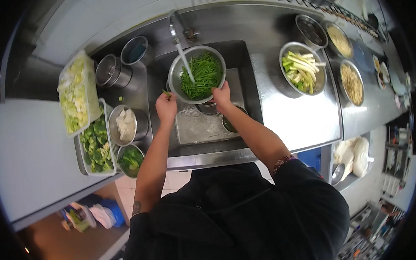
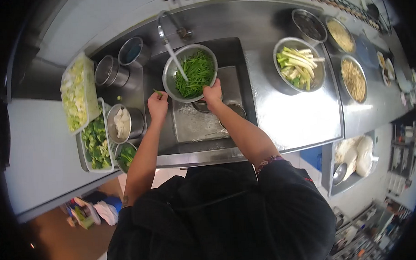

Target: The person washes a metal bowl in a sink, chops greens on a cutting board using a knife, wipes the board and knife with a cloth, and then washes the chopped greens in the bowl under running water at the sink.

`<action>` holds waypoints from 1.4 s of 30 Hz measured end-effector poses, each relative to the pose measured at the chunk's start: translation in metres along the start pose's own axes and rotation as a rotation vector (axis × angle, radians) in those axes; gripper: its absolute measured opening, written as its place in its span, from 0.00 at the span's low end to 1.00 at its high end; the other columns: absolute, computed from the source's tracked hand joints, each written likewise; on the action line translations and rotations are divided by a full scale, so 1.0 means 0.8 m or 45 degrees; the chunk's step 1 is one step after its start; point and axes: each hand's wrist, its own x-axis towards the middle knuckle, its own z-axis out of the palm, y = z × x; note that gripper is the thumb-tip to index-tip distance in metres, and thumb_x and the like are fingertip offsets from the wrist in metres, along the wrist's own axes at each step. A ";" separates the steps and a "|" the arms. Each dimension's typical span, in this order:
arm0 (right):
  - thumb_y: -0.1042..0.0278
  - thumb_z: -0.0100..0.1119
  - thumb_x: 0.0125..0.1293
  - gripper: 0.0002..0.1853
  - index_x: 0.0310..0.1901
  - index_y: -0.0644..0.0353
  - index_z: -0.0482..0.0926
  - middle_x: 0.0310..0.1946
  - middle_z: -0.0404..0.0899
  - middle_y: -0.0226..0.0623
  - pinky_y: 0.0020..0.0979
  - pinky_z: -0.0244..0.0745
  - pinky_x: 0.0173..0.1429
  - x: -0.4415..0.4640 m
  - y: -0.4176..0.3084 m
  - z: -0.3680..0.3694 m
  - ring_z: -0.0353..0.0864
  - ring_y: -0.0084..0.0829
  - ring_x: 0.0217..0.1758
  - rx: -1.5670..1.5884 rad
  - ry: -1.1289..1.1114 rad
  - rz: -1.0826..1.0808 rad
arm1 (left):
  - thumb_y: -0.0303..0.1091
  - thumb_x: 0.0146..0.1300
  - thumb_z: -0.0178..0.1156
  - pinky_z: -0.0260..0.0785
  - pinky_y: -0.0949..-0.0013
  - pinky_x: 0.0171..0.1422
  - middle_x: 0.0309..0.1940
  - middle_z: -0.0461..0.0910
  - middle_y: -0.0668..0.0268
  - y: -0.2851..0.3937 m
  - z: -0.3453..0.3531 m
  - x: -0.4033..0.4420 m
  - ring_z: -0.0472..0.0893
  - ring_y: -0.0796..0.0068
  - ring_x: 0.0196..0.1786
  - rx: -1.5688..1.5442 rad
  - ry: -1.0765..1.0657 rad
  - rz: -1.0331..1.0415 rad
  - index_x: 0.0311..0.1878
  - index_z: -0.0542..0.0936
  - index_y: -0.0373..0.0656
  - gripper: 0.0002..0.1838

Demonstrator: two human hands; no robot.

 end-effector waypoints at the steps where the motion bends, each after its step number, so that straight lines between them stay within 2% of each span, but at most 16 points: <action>1: 0.80 0.52 0.63 0.28 0.66 0.56 0.63 0.54 0.76 0.44 0.42 0.86 0.39 0.005 0.001 0.001 0.84 0.41 0.51 0.030 -0.009 -0.026 | 0.25 0.64 0.59 0.78 0.58 0.41 0.32 0.83 0.57 0.013 0.007 0.008 0.84 0.54 0.32 0.022 -0.032 0.023 0.46 0.78 0.34 0.09; 3: 0.80 0.55 0.62 0.28 0.65 0.58 0.64 0.54 0.76 0.43 0.42 0.87 0.37 0.000 0.001 -0.001 0.84 0.42 0.50 0.022 -0.045 -0.019 | 0.26 0.61 0.60 0.77 0.53 0.52 0.37 0.83 0.55 0.047 0.022 0.022 0.84 0.47 0.43 0.650 -0.165 0.520 0.53 0.81 0.35 0.16; 8: 0.78 0.56 0.61 0.30 0.67 0.62 0.62 0.49 0.78 0.46 0.42 0.86 0.35 -0.024 -0.006 -0.024 0.85 0.42 0.43 0.181 -0.203 0.202 | 0.27 0.59 0.61 0.75 0.53 0.57 0.38 0.83 0.53 0.063 0.062 0.057 0.84 0.48 0.50 0.918 -0.364 0.650 0.57 0.84 0.38 0.21; 10: 0.77 0.57 0.60 0.31 0.67 0.63 0.63 0.47 0.79 0.46 0.41 0.86 0.35 -0.029 -0.013 -0.039 0.86 0.41 0.39 0.023 -0.266 0.181 | 0.28 0.58 0.63 0.77 0.56 0.57 0.37 0.85 0.55 0.054 0.075 0.103 0.85 0.47 0.47 0.378 -0.426 0.554 0.63 0.80 0.40 0.26; 12: 0.76 0.58 0.60 0.32 0.67 0.62 0.63 0.45 0.80 0.46 0.40 0.85 0.33 -0.029 -0.029 -0.040 0.86 0.39 0.37 -0.097 -0.291 0.210 | 0.27 0.62 0.64 0.80 0.62 0.50 0.36 0.85 0.56 0.062 0.088 0.118 0.86 0.56 0.42 0.122 -0.415 0.297 0.59 0.81 0.36 0.21; 14: 0.76 0.59 0.60 0.32 0.67 0.61 0.64 0.43 0.80 0.45 0.38 0.83 0.30 -0.026 -0.029 -0.038 0.85 0.37 0.35 -0.369 -0.404 0.066 | 0.26 0.67 0.62 0.80 0.70 0.42 0.36 0.85 0.59 0.067 0.095 0.123 0.86 0.66 0.37 -0.620 -0.369 -0.310 0.50 0.82 0.33 0.11; 15: 0.76 0.59 0.60 0.32 0.67 0.61 0.64 0.43 0.80 0.45 0.38 0.83 0.30 -0.026 -0.029 -0.039 0.85 0.37 0.35 -0.371 -0.408 0.075 | 0.25 0.70 0.60 0.79 0.76 0.37 0.36 0.84 0.60 0.069 0.096 0.123 0.85 0.70 0.34 -0.720 -0.360 -0.343 0.44 0.81 0.33 0.05; 19: 0.78 0.59 0.58 0.33 0.67 0.59 0.64 0.43 0.80 0.42 0.33 0.79 0.30 -0.032 -0.028 -0.057 0.82 0.30 0.35 -0.354 -0.380 0.022 | 0.25 0.67 0.63 0.79 0.73 0.40 0.37 0.85 0.62 0.066 0.098 0.122 0.85 0.70 0.35 -0.896 -0.358 -0.546 0.49 0.81 0.35 0.09; 22: 0.79 0.59 0.58 0.32 0.66 0.61 0.65 0.45 0.81 0.43 0.33 0.79 0.37 -0.012 -0.011 -0.079 0.82 0.30 0.38 -0.205 -0.318 -0.018 | 0.28 0.66 0.64 0.80 0.67 0.45 0.40 0.85 0.60 0.029 0.078 0.139 0.86 0.66 0.40 -0.804 -0.398 -0.386 0.52 0.81 0.35 0.14; 24: 0.79 0.58 0.58 0.31 0.66 0.61 0.66 0.46 0.81 0.41 0.33 0.78 0.37 -0.012 -0.025 -0.092 0.81 0.29 0.37 -0.262 -0.325 -0.135 | 0.28 0.63 0.65 0.78 0.63 0.49 0.46 0.84 0.56 0.010 0.054 0.135 0.85 0.62 0.42 0.068 -0.114 0.208 0.54 0.82 0.39 0.16; 25: 0.78 0.58 0.58 0.32 0.67 0.61 0.67 0.43 0.82 0.40 0.32 0.77 0.37 -0.009 -0.034 -0.098 0.81 0.29 0.37 -0.339 -0.339 -0.111 | 0.30 0.60 0.67 0.76 0.63 0.49 0.43 0.84 0.54 0.000 0.043 0.127 0.84 0.60 0.40 0.216 0.035 0.409 0.53 0.83 0.40 0.17; 28: 0.76 0.58 0.59 0.32 0.67 0.62 0.68 0.41 0.82 0.39 0.30 0.76 0.37 -0.006 -0.060 -0.099 0.81 0.29 0.37 -0.458 -0.455 0.015 | 0.33 0.61 0.68 0.75 0.65 0.47 0.36 0.85 0.57 -0.006 0.019 0.099 0.83 0.64 0.35 0.285 0.011 0.464 0.50 0.83 0.38 0.15; 29: 0.76 0.56 0.59 0.31 0.67 0.63 0.69 0.41 0.83 0.39 0.30 0.76 0.42 0.001 -0.054 -0.091 0.81 0.30 0.39 -0.381 -0.511 -0.053 | 0.34 0.62 0.69 0.74 0.66 0.44 0.31 0.84 0.61 -0.012 0.012 0.096 0.82 0.69 0.33 -0.128 -0.306 0.134 0.47 0.84 0.37 0.14; 32: 0.74 0.58 0.62 0.29 0.67 0.64 0.70 0.42 0.83 0.40 0.31 0.76 0.48 0.014 -0.048 -0.077 0.81 0.30 0.44 -0.323 -0.539 -0.023 | 0.34 0.63 0.69 0.73 0.66 0.43 0.32 0.85 0.63 -0.029 -0.015 0.082 0.82 0.74 0.35 -0.068 -0.487 -0.240 0.47 0.84 0.36 0.13; 35: 0.66 0.64 0.66 0.28 0.67 0.64 0.70 0.49 0.82 0.42 0.31 0.75 0.56 0.020 -0.051 -0.056 0.81 0.31 0.51 -0.378 -0.496 -0.079 | 0.29 0.62 0.66 0.74 0.65 0.43 0.33 0.85 0.61 -0.033 -0.033 0.063 0.82 0.72 0.36 -0.220 -0.384 -0.274 0.45 0.83 0.34 0.11; 42: 0.50 0.70 0.66 0.43 0.74 0.58 0.58 0.62 0.75 0.44 0.41 0.83 0.51 -0.021 0.005 -0.017 0.79 0.39 0.61 -0.046 -0.335 -0.016 | 0.21 0.59 0.63 0.76 0.64 0.45 0.40 0.86 0.57 -0.053 -0.009 0.009 0.84 0.66 0.40 -0.720 0.050 -0.403 0.46 0.81 0.31 0.12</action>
